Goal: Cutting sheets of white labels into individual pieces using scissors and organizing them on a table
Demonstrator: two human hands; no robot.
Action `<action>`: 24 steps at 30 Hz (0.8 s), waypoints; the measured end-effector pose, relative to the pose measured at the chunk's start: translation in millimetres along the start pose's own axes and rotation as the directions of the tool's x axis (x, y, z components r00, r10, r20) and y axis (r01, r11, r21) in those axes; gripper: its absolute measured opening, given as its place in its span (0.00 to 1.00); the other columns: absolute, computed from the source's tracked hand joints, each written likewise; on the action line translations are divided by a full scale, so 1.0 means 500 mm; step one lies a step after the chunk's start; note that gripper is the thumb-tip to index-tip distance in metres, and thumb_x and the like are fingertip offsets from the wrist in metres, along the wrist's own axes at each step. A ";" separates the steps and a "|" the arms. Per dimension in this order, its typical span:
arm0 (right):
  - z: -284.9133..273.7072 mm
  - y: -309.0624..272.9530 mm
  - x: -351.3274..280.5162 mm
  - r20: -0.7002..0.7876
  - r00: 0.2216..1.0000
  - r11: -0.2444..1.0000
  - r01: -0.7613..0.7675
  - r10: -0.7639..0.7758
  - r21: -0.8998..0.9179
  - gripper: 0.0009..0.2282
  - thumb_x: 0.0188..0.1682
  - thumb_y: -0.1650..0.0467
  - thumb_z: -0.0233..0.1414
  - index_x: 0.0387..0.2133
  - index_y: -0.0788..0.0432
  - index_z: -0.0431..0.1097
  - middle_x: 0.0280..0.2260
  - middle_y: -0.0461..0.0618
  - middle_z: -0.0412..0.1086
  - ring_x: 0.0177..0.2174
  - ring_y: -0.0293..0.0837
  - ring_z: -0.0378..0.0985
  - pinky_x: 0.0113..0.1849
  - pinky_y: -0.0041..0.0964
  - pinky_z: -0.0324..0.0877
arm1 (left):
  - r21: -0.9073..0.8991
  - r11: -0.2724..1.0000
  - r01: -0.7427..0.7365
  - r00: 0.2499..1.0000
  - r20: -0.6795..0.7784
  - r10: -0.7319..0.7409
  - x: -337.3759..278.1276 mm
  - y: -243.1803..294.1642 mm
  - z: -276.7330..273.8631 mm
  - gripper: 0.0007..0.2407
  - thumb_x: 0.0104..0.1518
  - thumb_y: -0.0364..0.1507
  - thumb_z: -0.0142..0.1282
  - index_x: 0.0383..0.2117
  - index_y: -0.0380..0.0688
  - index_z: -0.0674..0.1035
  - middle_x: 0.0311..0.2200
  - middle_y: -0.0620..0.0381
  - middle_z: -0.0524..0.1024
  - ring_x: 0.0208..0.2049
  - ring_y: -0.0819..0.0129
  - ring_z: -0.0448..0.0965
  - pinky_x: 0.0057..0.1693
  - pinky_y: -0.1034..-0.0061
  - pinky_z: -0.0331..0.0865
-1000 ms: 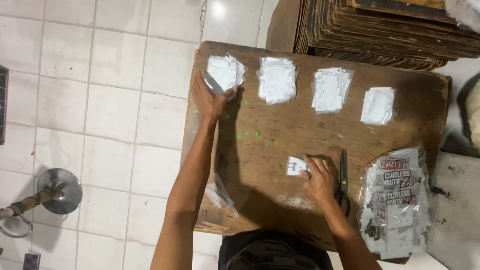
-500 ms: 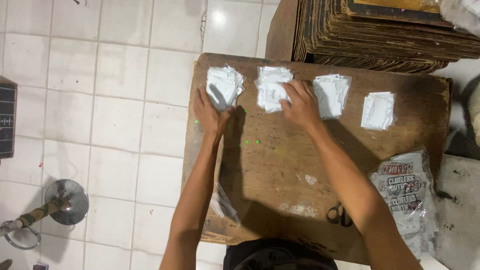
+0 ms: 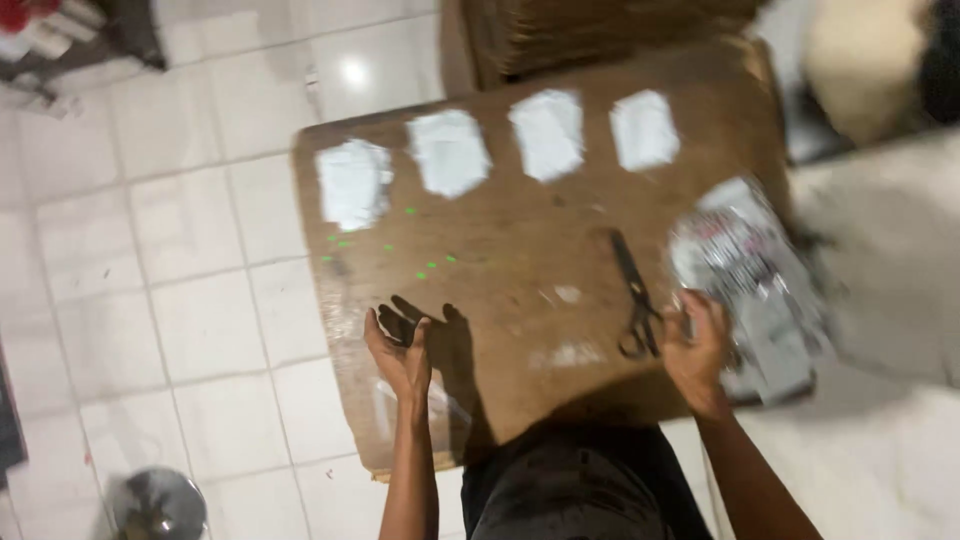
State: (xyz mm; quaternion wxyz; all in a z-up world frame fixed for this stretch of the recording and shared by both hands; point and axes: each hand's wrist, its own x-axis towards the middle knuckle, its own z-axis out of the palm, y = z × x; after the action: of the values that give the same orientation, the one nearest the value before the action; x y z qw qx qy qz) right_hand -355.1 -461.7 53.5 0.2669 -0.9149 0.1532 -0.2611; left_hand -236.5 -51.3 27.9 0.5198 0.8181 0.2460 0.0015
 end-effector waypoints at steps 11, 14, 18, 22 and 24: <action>-0.192 0.434 -0.347 -0.396 0.871 0.895 -0.393 0.290 -0.209 0.11 0.39 0.80 0.69 0.31 0.57 0.78 0.31 0.53 0.75 0.34 0.52 0.78 0.39 0.41 0.70 | 0.038 0.986 -0.160 0.946 0.292 0.142 -0.313 0.140 0.083 0.38 0.46 0.28 0.70 0.66 0.34 0.61 0.61 0.31 0.61 0.67 0.41 0.58 0.69 0.49 0.52; -0.209 0.408 -0.269 -0.310 0.936 0.937 -0.249 0.167 -0.247 0.06 0.49 0.71 0.67 0.36 0.57 0.78 0.36 0.51 0.76 0.38 0.52 0.77 0.45 0.48 0.67 | -0.019 0.979 -0.203 0.933 0.300 0.199 -0.351 0.132 0.086 0.38 0.46 0.26 0.70 0.65 0.30 0.61 0.60 0.29 0.61 0.65 0.38 0.60 0.69 0.47 0.52; -0.222 0.383 -0.227 -0.264 0.963 0.939 -0.146 0.062 -0.311 0.19 0.44 0.69 0.64 0.48 0.66 0.74 0.47 0.60 0.71 0.45 0.61 0.73 0.46 0.51 0.67 | -0.025 0.988 -0.155 0.945 0.289 0.156 -0.397 0.123 0.065 0.38 0.46 0.24 0.68 0.66 0.33 0.60 0.63 0.32 0.59 0.65 0.40 0.62 0.68 0.49 0.54; -0.265 0.324 -0.209 -0.258 0.947 0.915 -0.266 0.190 -0.302 0.26 0.40 0.72 0.68 0.52 0.69 0.72 0.48 0.64 0.66 0.45 0.63 0.68 0.45 0.56 0.65 | 0.044 0.990 -0.133 0.955 0.275 0.116 -0.447 0.134 0.047 0.36 0.46 0.23 0.68 0.65 0.31 0.62 0.62 0.32 0.61 0.62 0.40 0.66 0.66 0.50 0.60; -0.254 0.349 -0.219 -0.255 0.933 0.917 -0.315 0.253 -0.243 0.27 0.36 0.70 0.69 0.51 0.66 0.72 0.44 0.62 0.66 0.43 0.65 0.69 0.41 0.60 0.65 | 0.043 0.991 -0.129 0.954 0.279 0.112 -0.453 0.109 0.046 0.36 0.47 0.24 0.68 0.65 0.31 0.62 0.62 0.32 0.62 0.61 0.40 0.67 0.66 0.51 0.61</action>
State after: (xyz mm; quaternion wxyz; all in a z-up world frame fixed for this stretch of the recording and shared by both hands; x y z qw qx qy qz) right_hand -540.3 -609.2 2.8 0.1516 -0.8769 0.3488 -0.2939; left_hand -407.8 -181.0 121.1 0.5229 0.8392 0.1209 -0.0882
